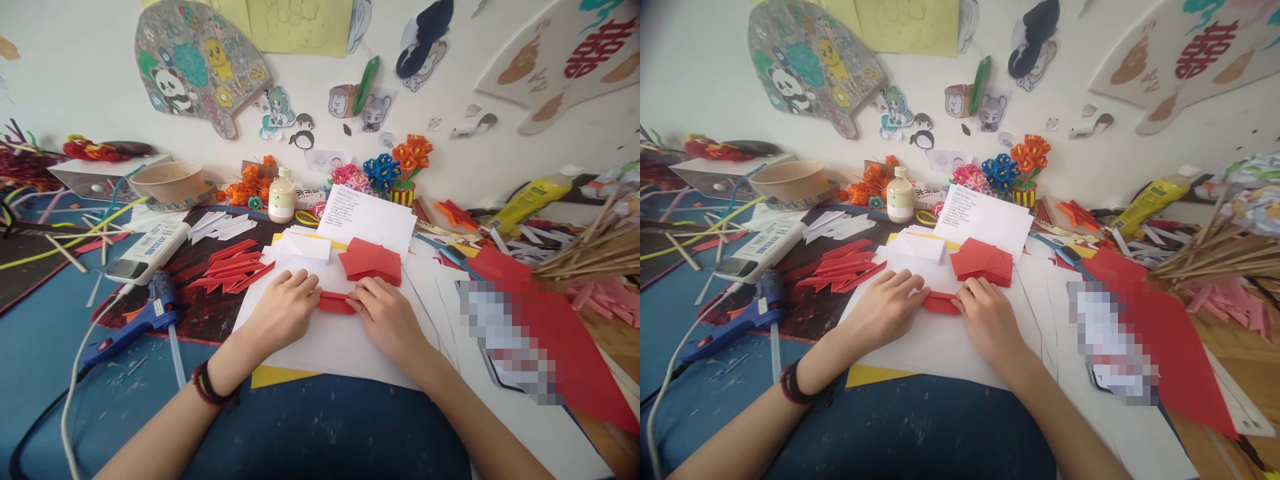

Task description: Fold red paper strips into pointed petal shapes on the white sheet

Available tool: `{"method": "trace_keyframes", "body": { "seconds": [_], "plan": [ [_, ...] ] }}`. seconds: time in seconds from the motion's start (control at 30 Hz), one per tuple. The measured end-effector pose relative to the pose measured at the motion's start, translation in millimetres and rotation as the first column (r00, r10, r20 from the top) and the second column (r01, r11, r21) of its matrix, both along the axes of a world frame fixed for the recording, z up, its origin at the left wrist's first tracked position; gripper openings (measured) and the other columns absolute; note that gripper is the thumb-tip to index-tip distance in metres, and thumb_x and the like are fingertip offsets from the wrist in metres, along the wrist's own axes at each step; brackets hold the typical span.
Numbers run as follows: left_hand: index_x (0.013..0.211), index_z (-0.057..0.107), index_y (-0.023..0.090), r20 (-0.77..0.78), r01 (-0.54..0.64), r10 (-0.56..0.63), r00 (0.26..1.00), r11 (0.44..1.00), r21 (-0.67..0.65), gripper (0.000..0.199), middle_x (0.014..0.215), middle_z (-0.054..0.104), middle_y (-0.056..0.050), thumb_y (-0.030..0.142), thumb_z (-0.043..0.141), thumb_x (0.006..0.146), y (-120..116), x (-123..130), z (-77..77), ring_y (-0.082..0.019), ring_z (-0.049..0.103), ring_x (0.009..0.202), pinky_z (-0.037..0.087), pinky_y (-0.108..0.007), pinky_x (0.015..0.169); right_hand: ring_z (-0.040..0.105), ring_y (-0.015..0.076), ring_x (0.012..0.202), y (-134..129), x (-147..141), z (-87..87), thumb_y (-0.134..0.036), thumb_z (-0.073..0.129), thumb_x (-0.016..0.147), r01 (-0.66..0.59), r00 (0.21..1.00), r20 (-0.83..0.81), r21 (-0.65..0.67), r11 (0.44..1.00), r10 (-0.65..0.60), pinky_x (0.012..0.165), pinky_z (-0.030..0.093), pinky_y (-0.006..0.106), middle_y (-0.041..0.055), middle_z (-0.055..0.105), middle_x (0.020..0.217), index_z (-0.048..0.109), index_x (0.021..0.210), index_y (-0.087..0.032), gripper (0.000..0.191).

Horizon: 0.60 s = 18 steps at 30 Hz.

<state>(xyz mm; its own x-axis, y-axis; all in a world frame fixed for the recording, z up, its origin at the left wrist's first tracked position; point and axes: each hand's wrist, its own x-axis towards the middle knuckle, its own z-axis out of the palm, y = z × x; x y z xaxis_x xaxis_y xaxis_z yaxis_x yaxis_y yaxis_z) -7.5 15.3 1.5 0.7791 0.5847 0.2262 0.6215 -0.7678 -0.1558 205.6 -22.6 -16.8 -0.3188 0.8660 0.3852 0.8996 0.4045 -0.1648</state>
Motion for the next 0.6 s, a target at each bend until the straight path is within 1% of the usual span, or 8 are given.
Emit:
{"method": "trace_keyframes", "body": {
  "seconds": [0.07,0.17,0.27,0.33,0.43,0.53,0.6],
  "plan": [
    [0.096,0.063,0.018,0.079,-0.044,0.045,0.996,0.999,-0.014,0.021,0.097,0.061,-0.007,0.011,0.046,0.086,-1.6,1.5,-2.0,-0.024,0.049,0.088,0.034,-0.04,0.076,0.051,0.0187,0.079,0.6,-3.1,-0.9,-0.015,0.05,0.092,0.015,0.995,-0.101,-0.02,1.0,-0.017,0.07,0.042,0.032,0.0046,0.058,0.083,0.058,0.078,-0.017,0.016],
    [0.092,0.064,0.02,0.213,-0.128,0.136,0.967,0.99,-0.051,0.02,0.097,0.062,-0.006,0.019,0.044,0.091,-3.4,5.5,-4.8,-0.023,0.05,0.09,0.031,-0.043,0.083,0.052,0.0196,0.084,1.3,-6.0,-1.3,-0.013,0.054,0.089,0.018,0.965,-0.261,-0.07,0.997,-0.035,0.076,0.044,0.033,0.004,0.059,0.087,0.058,0.083,-0.019,0.01],
    [0.089,0.063,0.02,0.284,-0.193,0.226,0.932,0.971,-0.139,0.022,0.094,0.062,-0.005,0.025,0.042,0.095,-1.8,9.3,-7.5,-0.022,0.05,0.089,0.032,-0.041,0.081,0.052,0.0202,0.089,2.1,-6.1,-0.9,-0.013,0.059,0.086,0.015,0.93,-0.361,-0.134,0.991,-0.063,0.079,0.045,0.035,0.0035,0.059,0.091,0.06,0.088,-0.02,0.008],
    [0.088,0.06,0.02,0.305,-0.217,0.275,0.912,0.953,-0.21,0.017,0.093,0.062,-0.004,0.026,0.046,0.094,1.0,10.3,-10.0,-0.021,0.05,0.089,0.032,-0.038,0.078,0.052,0.0204,0.09,3.0,-5.1,-0.7,-0.012,0.061,0.084,0.01,0.912,-0.404,-0.16,0.987,-0.075,0.08,0.045,0.036,0.0035,0.059,0.091,0.061,0.087,-0.02,0.009],
    [0.086,0.059,0.02,0.329,-0.202,0.303,0.894,0.93,-0.308,0.009,0.095,0.061,-0.002,0.028,0.055,0.09,5.5,9.2,-14.3,-0.021,0.05,0.09,0.033,-0.035,0.076,0.052,0.0205,0.089,4.5,-3.0,-0.5,-0.012,0.063,0.081,-0.004,0.89,-0.45,-0.166,0.986,-0.072,0.08,0.046,0.037,0.0035,0.059,0.09,0.06,0.083,-0.02,0.009],
    [0.083,0.059,0.02,0.339,-0.147,0.283,0.897,0.915,-0.375,0.011,0.092,0.06,-0.001,0.03,0.059,0.088,8.2,8.1,-16.5,-0.02,0.05,0.089,0.033,-0.034,0.076,0.053,0.0205,0.087,5.2,-1.4,0.3,-0.011,0.064,0.078,-0.012,0.878,-0.473,-0.177,0.984,-0.075,0.079,0.046,0.037,0.0032,0.059,0.087,0.059,0.078,-0.02,0.01],
    [0.081,0.059,0.02,0.345,-0.119,0.273,0.898,0.905,-0.409,0.012,0.088,0.061,0.0,0.03,0.059,0.088,8.9,8.6,-15.9,-0.019,0.051,0.087,0.032,-0.034,0.075,0.054,0.0195,0.082,5.0,-0.9,1.1,-0.011,0.064,0.077,-0.015,0.863,-0.495,-0.215,0.977,-0.095,0.076,0.046,0.036,0.0022,0.059,0.082,0.058,0.076,-0.019,0.01]
  ]
}}
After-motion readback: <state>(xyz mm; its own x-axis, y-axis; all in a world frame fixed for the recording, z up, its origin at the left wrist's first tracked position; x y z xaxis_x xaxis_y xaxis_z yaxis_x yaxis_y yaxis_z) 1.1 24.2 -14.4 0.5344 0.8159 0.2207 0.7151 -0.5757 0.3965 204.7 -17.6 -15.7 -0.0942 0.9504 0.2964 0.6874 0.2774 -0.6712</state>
